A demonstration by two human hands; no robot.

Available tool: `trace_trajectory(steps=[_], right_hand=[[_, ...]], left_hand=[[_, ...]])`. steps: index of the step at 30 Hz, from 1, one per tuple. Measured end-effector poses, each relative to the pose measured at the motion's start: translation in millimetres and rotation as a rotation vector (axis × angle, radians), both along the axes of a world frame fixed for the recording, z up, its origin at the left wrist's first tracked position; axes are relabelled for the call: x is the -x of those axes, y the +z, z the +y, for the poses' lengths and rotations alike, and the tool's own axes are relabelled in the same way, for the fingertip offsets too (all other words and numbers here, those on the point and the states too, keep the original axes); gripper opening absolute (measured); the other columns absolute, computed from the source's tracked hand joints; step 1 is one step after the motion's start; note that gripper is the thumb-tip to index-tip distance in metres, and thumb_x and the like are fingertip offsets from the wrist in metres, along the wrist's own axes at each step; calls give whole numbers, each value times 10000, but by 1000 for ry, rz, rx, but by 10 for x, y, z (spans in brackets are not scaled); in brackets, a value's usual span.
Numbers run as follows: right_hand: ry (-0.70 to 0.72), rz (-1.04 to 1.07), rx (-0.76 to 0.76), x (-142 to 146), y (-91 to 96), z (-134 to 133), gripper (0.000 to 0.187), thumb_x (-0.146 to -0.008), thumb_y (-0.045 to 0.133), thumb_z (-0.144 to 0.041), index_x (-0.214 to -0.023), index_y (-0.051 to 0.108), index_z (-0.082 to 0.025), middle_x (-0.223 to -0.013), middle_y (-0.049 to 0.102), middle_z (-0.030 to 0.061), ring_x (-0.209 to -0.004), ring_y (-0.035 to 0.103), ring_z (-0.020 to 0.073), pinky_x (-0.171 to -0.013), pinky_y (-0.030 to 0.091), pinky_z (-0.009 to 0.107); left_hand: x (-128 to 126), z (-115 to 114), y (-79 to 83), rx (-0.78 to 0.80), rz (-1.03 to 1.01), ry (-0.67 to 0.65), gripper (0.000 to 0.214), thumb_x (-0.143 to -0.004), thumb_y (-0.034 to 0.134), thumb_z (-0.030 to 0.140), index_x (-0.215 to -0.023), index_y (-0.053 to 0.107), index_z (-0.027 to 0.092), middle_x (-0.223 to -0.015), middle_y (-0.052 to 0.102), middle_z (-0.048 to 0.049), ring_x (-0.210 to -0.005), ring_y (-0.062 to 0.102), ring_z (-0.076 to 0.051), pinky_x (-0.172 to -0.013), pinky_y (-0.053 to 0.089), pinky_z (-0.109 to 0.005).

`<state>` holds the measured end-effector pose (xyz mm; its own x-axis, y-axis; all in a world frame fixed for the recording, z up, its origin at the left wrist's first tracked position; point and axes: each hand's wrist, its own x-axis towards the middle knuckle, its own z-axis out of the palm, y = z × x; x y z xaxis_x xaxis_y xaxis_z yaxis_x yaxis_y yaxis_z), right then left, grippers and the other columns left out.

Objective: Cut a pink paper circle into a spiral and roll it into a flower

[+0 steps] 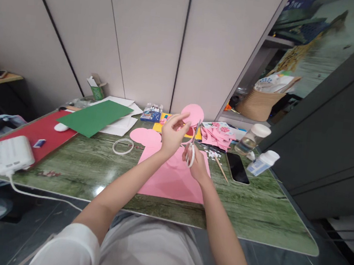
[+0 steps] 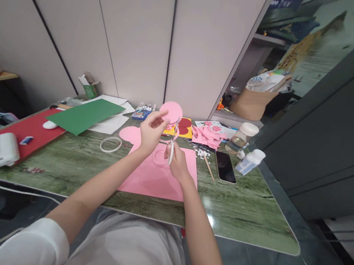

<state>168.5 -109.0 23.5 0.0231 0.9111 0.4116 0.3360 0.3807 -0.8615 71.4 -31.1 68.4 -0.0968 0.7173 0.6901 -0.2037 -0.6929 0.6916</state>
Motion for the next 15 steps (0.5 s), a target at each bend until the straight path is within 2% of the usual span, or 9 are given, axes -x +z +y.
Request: trace_trajectory(steps=[8,15], right_hand=[[1,12,12,6,-20,4,304,-927,313,-439,-752,411,-210,-604,479,-27,-545,430,118,-550,323,259],[-21,26,-2,-18,-53,32,348,-919,289,-495,-784,434,-208,-619,472,-20,-554,411,121,-548,324,259]], left_hand=[[-11,21,-20,-4,7,-9,261,-727,665,280,-973,674,193,-890,599,-49,-670,515,-79,-629,459,-203],[-28,17,-52,27,40,-29,273,-734,650,271,-993,671,189,-845,607,-47,-669,516,-83,-644,465,-211]])
